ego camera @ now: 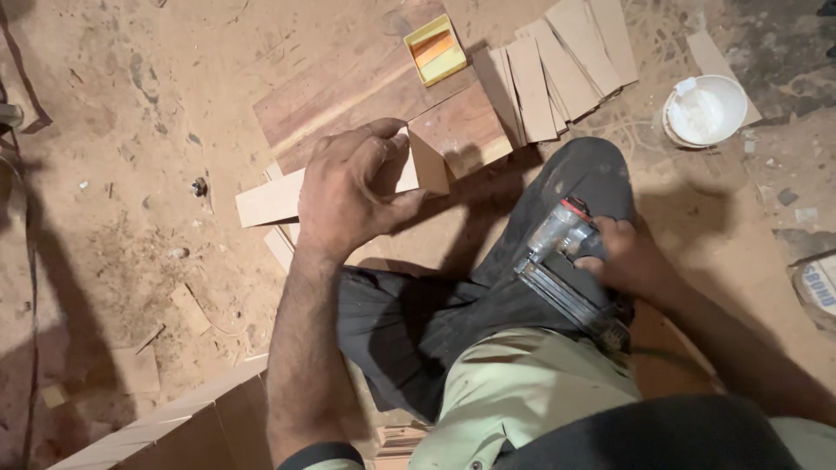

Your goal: The person sits on the workshop floor assembling small wooden drawer boxes. He holds a box body, applies glue from a small container onto wooden trim strips, presses the strips onto the box edges, and uses a pneumatic nail gun to fasten the pieces, working on several boxes one after another.

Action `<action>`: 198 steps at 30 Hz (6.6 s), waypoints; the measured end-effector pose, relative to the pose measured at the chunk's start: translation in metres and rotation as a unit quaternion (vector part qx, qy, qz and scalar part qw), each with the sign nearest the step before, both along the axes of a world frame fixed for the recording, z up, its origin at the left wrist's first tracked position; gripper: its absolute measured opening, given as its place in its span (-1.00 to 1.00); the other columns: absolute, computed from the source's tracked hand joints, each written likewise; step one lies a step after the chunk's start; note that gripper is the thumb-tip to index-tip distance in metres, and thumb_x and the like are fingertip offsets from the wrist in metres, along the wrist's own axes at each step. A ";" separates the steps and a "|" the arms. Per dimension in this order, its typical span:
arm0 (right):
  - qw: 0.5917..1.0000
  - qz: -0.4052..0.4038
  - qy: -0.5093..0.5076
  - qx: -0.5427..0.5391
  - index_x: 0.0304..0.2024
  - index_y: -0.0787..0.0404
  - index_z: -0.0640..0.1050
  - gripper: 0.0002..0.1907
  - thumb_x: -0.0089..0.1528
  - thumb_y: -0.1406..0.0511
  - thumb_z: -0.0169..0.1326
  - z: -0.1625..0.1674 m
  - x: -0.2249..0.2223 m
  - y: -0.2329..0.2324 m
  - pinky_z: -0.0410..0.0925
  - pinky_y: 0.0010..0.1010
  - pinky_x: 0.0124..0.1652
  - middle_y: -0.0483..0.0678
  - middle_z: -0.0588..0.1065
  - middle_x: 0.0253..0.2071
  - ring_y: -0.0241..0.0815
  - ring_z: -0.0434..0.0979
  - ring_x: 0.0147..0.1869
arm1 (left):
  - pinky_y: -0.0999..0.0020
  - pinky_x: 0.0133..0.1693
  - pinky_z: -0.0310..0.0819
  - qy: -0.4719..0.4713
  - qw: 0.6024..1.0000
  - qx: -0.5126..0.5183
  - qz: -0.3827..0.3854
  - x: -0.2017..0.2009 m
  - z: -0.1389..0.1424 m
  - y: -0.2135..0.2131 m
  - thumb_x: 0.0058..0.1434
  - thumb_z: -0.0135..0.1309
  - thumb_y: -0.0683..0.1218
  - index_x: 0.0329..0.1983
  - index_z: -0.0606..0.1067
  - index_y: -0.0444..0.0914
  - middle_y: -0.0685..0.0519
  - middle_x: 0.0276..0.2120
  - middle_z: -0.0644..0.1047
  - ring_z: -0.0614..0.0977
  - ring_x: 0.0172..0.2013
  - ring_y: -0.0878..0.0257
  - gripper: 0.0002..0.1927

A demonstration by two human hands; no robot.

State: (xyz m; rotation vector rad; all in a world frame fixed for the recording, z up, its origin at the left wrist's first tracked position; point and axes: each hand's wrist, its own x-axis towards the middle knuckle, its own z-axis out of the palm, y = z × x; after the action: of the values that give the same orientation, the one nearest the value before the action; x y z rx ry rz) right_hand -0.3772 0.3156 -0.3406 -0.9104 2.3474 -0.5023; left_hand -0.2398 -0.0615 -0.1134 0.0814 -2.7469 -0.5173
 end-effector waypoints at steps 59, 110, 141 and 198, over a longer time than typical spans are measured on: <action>0.959 0.280 0.044 0.026 0.33 0.24 0.36 -0.45 0.31 0.24 0.09 0.369 -0.061 -0.177 0.47 -0.33 -0.37 0.02 0.50 -0.27 -0.20 0.61 -0.34 | -0.02 0.39 0.23 0.110 0.977 0.149 -0.104 0.015 -0.021 -0.020 0.06 0.05 -0.05 0.13 0.59 -0.29 -0.13 0.07 0.63 0.55 0.27 0.02 -0.46; 0.980 0.175 0.014 0.096 0.35 0.08 0.33 -0.43 0.29 0.23 0.09 0.374 -0.059 -0.187 0.45 -0.24 -0.54 -0.02 0.48 -0.48 -0.14 0.53 -0.53 | 0.16 0.12 0.46 0.337 0.837 0.394 0.175 0.091 -0.105 -0.068 0.36 0.22 0.02 0.48 0.31 -0.33 -0.19 0.14 0.50 0.52 0.07 -0.01 -0.30; 0.757 -0.053 -0.477 -0.443 0.09 0.52 0.46 -0.62 0.34 0.31 0.05 0.140 -0.009 -0.087 0.46 -0.33 -0.38 0.20 0.55 -0.07 -0.18 0.52 -0.36 | 0.17 0.00 0.58 0.005 0.997 0.058 -0.046 0.056 -0.003 -0.056 0.30 0.23 -0.05 0.03 0.59 -0.29 -0.07 0.03 0.60 0.64 -0.01 0.00 -0.70; 0.643 0.002 -0.580 -0.501 0.06 0.42 0.45 -0.60 0.37 0.19 0.09 0.110 0.006 -0.157 0.46 -0.33 -0.33 0.09 0.53 -0.35 -0.18 0.54 -0.34 | 0.19 0.20 0.54 -0.022 0.984 0.172 0.048 0.040 0.009 -0.040 0.11 0.37 -0.20 0.38 0.17 -0.26 -0.12 0.03 0.62 0.64 0.14 0.03 -0.16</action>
State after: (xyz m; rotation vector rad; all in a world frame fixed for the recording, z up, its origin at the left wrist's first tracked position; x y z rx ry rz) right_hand -0.3714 0.1584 -0.2306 -0.6068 0.7318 -1.8129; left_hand -0.1999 -0.1017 -0.1046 0.3108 -2.6491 -0.9678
